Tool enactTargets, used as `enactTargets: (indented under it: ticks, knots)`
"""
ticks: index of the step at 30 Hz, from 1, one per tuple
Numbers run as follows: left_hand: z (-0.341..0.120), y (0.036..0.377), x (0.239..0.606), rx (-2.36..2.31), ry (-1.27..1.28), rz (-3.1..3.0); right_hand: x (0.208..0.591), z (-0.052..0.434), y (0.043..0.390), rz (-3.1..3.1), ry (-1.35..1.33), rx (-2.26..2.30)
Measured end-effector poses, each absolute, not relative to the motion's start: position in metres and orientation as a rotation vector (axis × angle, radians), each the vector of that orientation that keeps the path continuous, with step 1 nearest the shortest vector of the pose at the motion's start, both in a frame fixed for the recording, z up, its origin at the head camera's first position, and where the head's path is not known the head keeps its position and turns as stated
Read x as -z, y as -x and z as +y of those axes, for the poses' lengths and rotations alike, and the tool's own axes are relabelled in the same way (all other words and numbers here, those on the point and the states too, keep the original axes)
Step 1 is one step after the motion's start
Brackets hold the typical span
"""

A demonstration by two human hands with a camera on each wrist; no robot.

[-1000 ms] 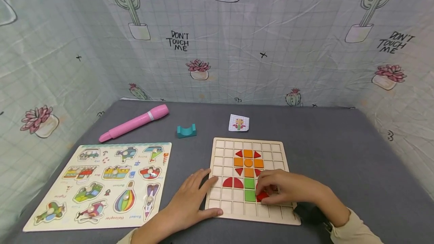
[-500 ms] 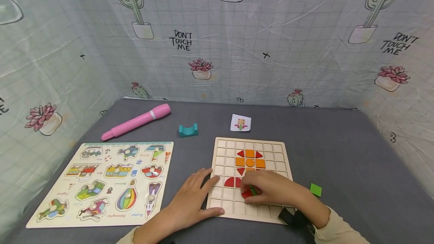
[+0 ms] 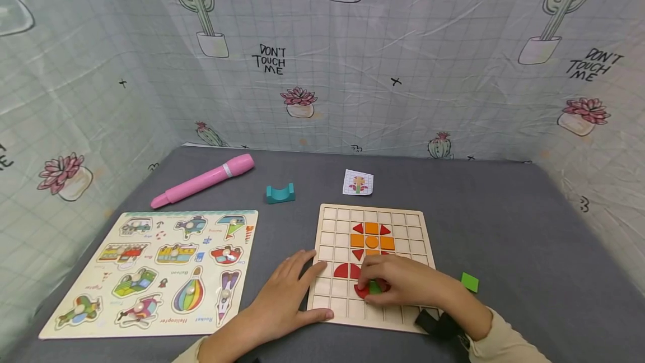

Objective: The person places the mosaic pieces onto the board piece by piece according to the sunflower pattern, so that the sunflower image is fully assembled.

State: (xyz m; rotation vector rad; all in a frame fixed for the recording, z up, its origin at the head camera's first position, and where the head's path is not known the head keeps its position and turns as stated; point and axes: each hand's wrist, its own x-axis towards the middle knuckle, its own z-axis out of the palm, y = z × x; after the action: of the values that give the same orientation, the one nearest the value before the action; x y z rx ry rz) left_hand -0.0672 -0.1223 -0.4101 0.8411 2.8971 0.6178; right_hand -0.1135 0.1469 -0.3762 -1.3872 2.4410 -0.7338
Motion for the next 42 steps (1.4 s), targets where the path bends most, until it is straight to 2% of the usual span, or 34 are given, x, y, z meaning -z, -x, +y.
enactTargets:
  ticks: [10,23,42]
  knots:
    - [-0.121,0.068,0.41,-0.614,-0.848,2.897,0.38,0.141,0.112,2.534,1.434,0.706]
    - [-0.12,0.068,0.41,-0.621,-0.852,2.895,0.376,0.143,0.11,2.503,1.324,0.693]
    - [-0.123,0.066,0.411,-0.655,-0.858,2.904,0.375,0.222,0.12,2.438,1.319,0.987]
